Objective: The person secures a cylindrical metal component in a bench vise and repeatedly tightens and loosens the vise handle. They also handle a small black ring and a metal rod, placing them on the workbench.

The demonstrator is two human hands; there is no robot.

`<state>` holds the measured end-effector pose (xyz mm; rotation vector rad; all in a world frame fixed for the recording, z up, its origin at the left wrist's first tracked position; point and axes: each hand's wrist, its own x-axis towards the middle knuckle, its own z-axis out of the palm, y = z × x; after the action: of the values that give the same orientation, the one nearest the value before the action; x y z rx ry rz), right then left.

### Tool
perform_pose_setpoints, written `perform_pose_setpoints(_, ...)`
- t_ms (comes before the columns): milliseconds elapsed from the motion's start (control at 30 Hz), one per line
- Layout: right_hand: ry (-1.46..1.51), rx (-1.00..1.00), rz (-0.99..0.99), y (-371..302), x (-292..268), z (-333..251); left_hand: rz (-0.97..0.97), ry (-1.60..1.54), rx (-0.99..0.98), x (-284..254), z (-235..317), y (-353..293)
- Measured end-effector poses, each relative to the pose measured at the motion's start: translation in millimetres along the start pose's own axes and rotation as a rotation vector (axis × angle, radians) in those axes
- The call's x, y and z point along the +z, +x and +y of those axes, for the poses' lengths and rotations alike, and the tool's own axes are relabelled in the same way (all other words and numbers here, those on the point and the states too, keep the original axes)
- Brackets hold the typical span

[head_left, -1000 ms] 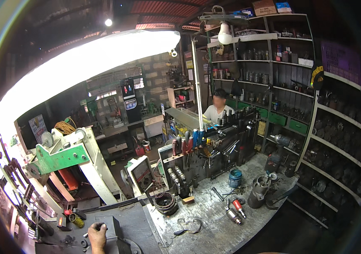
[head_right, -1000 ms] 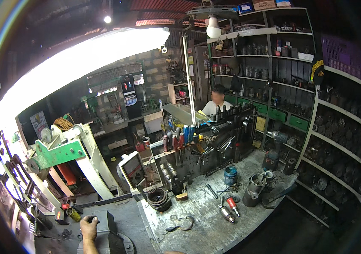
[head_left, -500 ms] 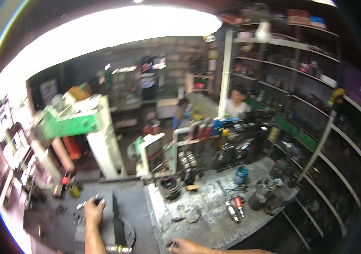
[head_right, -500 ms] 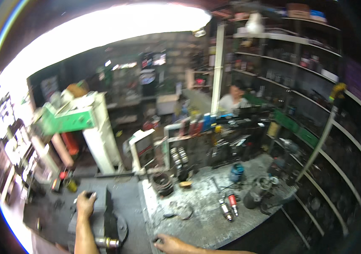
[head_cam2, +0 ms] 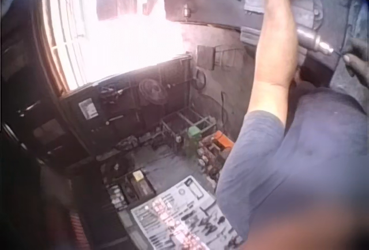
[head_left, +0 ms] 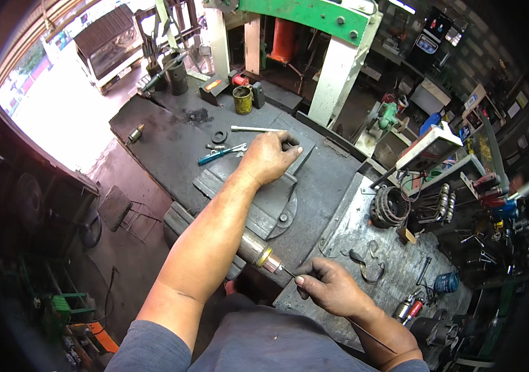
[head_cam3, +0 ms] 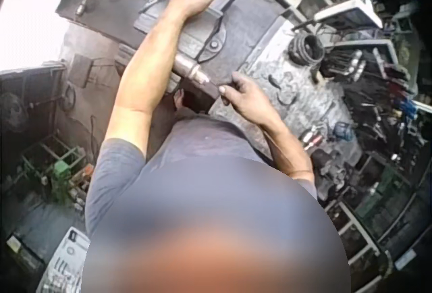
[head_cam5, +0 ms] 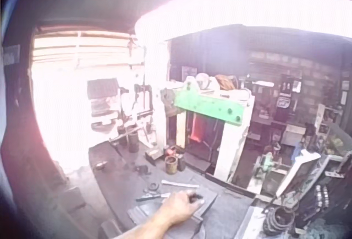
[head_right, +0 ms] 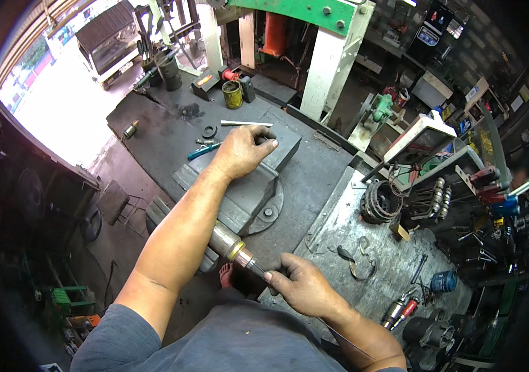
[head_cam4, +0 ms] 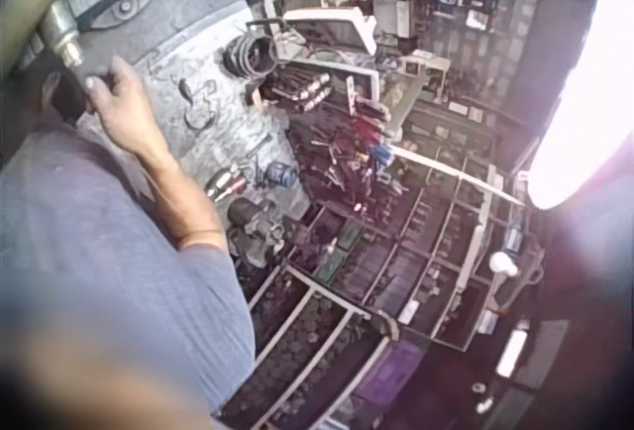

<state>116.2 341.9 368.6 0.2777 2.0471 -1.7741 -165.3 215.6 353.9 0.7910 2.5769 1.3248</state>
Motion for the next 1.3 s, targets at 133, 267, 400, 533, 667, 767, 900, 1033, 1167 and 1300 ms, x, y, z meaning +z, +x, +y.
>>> perform_pose_setpoints(133,-0.079,0.046,-0.054,16,-10,1,-0.032,-0.016,-0.024,3,2,1)
perform_pose_setpoints(267,-0.078,0.063,-0.128,21,-14,-4,-0.033,-0.007,-0.017,7,-1,4)
perform_pose_setpoints(400,-0.111,0.077,-0.14,23,-14,-13,-0.047,-0.025,-0.019,7,1,4)
perform_pose_setpoints(533,-0.066,-0.009,-0.127,26,-10,-19,-0.076,-0.027,-0.04,6,6,2)
perform_pose_setpoints(667,-0.232,-0.012,-0.115,31,-10,-22,-0.065,0.018,-0.022,7,7,4)
perform_pose_setpoints(767,-0.293,-0.028,-0.1,32,-11,-21,-0.073,-0.003,-0.027,8,6,4)
perform_pose_setpoints(900,-0.225,0.008,-0.113,30,-10,-20,-0.076,0.019,-0.039,9,6,5)
perform_pose_setpoints(1033,-0.128,-0.085,-0.082,31,-5,-17,-0.064,-0.005,-0.005,10,7,5)
perform_pose_setpoints(1167,-0.313,0.076,-0.094,25,-10,-14,-0.068,0.023,-0.025,11,7,6)
perform_pose_setpoints(1300,-0.157,-0.19,-0.062,23,-8,-13,-0.082,0.045,0.015,12,7,7)
